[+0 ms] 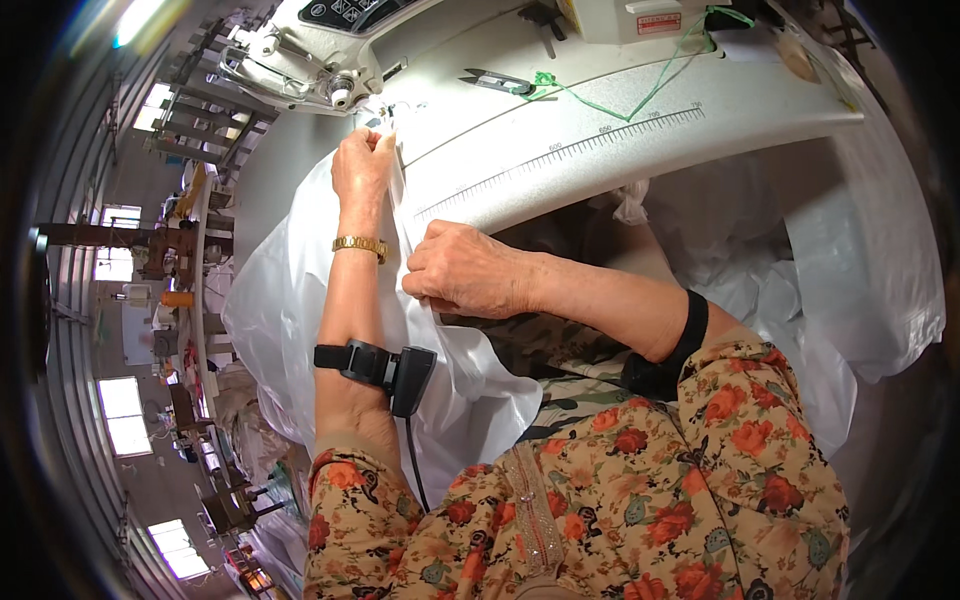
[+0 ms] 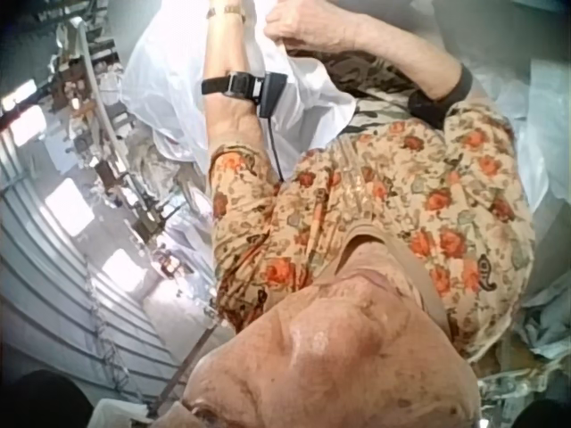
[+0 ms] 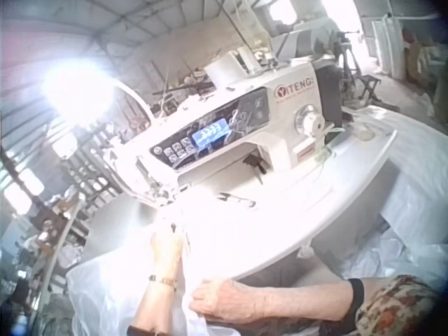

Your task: Sewing or joining large white plastic sheets using an industrial sewing machine.

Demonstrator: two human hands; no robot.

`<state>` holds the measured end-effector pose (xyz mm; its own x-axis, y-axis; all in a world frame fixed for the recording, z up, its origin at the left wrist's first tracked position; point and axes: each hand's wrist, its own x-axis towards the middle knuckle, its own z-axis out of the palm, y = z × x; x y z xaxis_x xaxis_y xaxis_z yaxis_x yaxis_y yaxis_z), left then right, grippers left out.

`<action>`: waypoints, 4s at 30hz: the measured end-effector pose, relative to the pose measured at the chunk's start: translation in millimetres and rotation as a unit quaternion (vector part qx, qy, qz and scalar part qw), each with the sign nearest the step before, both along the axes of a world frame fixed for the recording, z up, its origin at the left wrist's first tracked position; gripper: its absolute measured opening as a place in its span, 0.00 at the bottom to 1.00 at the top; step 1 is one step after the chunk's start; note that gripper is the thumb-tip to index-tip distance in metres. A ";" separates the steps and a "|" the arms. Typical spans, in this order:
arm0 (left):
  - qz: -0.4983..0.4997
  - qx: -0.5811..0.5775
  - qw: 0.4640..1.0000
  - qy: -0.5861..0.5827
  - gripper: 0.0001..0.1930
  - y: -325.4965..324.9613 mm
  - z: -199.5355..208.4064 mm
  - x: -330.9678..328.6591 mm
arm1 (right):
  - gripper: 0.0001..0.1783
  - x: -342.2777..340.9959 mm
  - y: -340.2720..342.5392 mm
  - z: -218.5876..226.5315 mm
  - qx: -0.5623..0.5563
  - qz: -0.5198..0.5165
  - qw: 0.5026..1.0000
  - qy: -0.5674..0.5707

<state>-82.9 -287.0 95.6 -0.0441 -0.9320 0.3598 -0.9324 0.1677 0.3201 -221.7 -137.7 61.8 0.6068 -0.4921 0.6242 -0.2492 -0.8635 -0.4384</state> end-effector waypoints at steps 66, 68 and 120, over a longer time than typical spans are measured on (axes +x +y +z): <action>-0.116 0.297 0.714 0.623 0.02 13.9 8.6 8.7 | 0.09 -38.6 -160.7 23.0 0.040 -0.309 0.945 0.103; -0.122 0.299 0.702 0.634 0.02 13.0 5.8 11.2 | 0.11 -29.3 -164.6 21.1 0.119 -0.266 0.957 -0.018; -0.086 0.066 0.994 0.013 0.12 32.0 2.6 -8.3 | 0.11 -25.1 -143.6 18.6 -0.096 -0.258 0.944 0.182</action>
<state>-91.2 -255.1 98.2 -0.1997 -0.9505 0.2380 -0.8844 0.2794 0.3738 -246.8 -281.2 80.5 0.5084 -0.6800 0.5283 -0.7622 -0.6408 -0.0912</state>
